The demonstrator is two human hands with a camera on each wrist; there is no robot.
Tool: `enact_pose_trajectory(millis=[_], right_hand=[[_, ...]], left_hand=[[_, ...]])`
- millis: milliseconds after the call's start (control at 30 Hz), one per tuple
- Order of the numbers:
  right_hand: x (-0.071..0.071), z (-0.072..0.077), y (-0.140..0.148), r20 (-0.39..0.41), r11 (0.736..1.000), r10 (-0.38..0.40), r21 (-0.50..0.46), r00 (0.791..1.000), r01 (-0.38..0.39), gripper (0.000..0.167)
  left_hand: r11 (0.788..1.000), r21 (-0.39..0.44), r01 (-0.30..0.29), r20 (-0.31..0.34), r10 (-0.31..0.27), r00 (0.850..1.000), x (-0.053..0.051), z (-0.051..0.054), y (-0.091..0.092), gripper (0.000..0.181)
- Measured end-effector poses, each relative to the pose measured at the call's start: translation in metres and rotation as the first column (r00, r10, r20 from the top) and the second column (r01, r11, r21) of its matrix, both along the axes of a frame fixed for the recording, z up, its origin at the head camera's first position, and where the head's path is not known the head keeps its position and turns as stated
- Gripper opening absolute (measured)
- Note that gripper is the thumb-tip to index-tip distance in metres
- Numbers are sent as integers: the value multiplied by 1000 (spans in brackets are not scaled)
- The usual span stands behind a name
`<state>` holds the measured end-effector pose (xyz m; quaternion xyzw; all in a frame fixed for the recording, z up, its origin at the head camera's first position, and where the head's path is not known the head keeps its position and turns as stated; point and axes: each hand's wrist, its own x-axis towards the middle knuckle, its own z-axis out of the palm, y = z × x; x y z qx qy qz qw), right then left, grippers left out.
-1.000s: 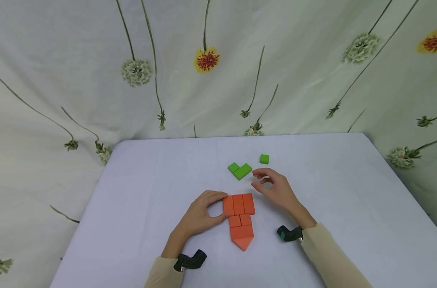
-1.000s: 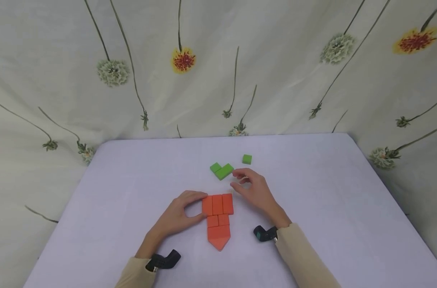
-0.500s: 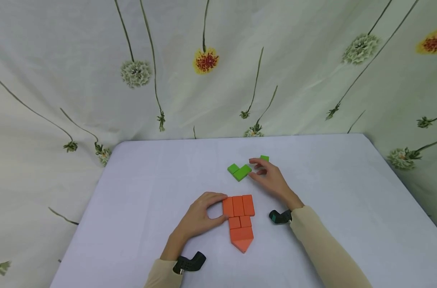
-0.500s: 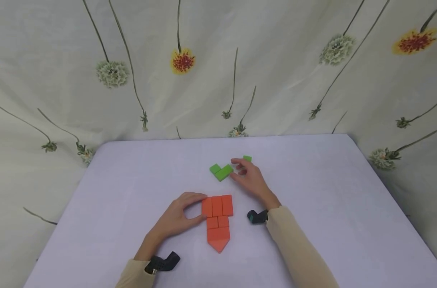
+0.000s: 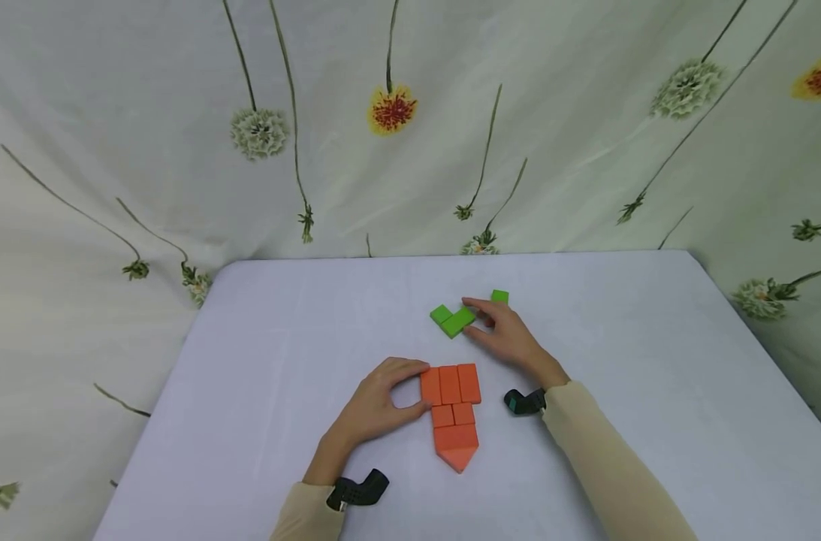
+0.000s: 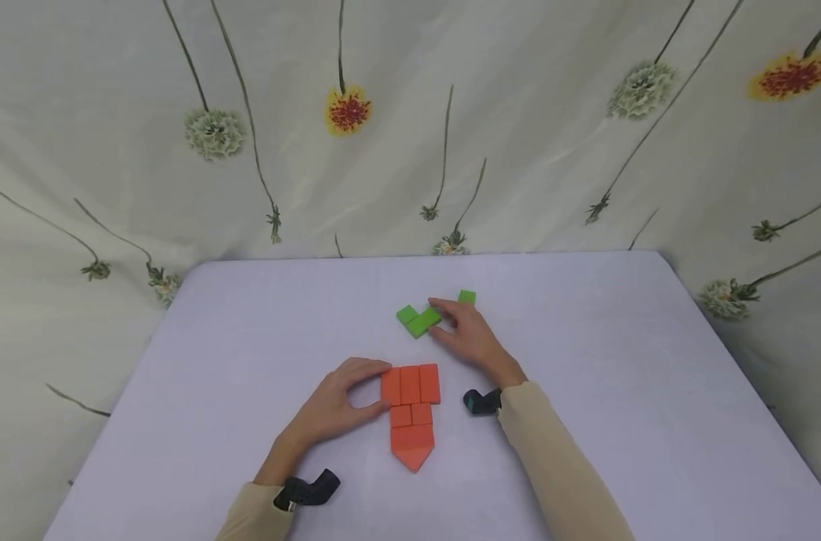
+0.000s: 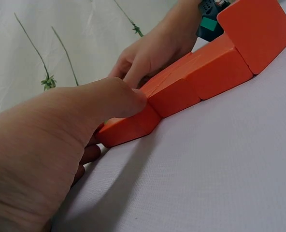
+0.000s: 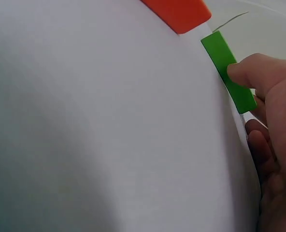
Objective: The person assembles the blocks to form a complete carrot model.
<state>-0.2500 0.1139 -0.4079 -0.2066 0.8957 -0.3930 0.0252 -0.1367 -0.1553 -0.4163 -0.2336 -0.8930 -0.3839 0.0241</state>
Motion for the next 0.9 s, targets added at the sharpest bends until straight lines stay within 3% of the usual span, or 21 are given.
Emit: enact_pose_trajectory(millis=[200,467,900], right_hand=[[0,-2,0,-47,1000,16,-2,999,-16,47],[2,-9,2,-77,999,-23,-40,997,20,38],[16,-6,12,21,975,-94,-199,995,97,35]], left_hand=[[1000,-9,-8,6,8,1000,0,1,1,51],[1000,0,-10,9,10,1000,0,-1,1,50],[1000,-3,-12,19,12,1000,0,-2,1,51]])
